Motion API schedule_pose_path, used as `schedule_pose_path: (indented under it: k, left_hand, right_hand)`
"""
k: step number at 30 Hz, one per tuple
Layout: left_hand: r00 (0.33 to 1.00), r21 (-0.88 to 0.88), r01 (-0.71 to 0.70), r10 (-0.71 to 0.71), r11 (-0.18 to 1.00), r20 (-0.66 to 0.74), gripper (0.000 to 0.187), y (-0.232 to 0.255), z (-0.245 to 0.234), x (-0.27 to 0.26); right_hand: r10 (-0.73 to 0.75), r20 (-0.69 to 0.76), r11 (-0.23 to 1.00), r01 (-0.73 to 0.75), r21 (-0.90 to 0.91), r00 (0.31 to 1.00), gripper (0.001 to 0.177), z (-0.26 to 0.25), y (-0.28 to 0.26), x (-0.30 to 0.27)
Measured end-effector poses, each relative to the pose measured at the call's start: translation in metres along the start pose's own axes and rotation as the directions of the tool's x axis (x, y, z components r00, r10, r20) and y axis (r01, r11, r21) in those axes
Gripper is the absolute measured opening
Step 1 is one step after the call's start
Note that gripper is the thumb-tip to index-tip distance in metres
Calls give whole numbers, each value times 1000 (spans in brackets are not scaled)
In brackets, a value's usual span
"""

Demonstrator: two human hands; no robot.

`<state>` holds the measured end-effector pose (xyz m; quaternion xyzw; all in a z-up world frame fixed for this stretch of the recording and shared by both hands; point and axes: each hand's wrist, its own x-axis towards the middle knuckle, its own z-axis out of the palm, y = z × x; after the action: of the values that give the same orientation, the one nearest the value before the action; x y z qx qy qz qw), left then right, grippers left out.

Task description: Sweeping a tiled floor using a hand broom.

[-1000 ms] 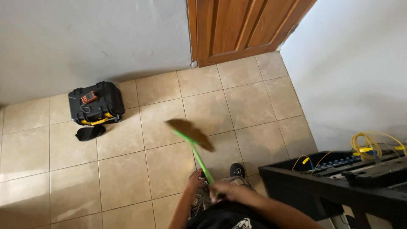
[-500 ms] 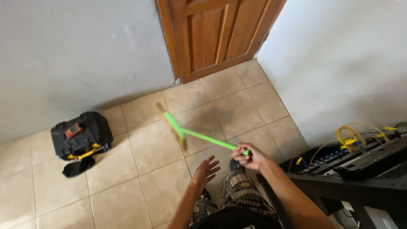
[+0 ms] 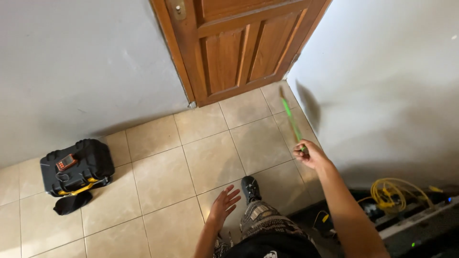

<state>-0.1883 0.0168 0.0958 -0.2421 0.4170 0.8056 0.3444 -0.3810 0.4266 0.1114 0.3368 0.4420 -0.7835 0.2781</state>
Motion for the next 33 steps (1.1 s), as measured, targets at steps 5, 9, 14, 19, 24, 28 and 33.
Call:
schedule_pose_path:
  k: [5,9,14,19,24,28,33]
  left_hand:
    - [993,61,15,-8,998,-117,58,33,43,35]
    - [987,49,-48,55,998,-149,58,35,55,60]
    - [982,16,7,-4,1000,-189,58,29,71,80]
    - [977,27,57,-50,998,-209,56,27,86,97]
    - [983,61,84,-73,995,-170,55,31,106,124]
    - [982,78,101,-86,992,-166,54,43,120,144]
    - [985,135,107,-86,985,-151,52,75,143,141]
  right_hand:
    - [44,-200,985,-76,-153,979,19,-102,-42,57]
    - [133,-410,813,-336,-475,902,4,-132,-63,65]
    - [-136,-430,274,-383,-882,893,15,-163,-36,100]
    - [-199,-217,59,-209,-976,956,22,-86,44,92]
    - [-224,16,-177,-24,-984,974,30,-69,97,110]
    - [55,-50,-132,-42,-990,997,36,-38,41,42]
    - [256,-120,478,-234,-847,959,50,-75,-108,8]
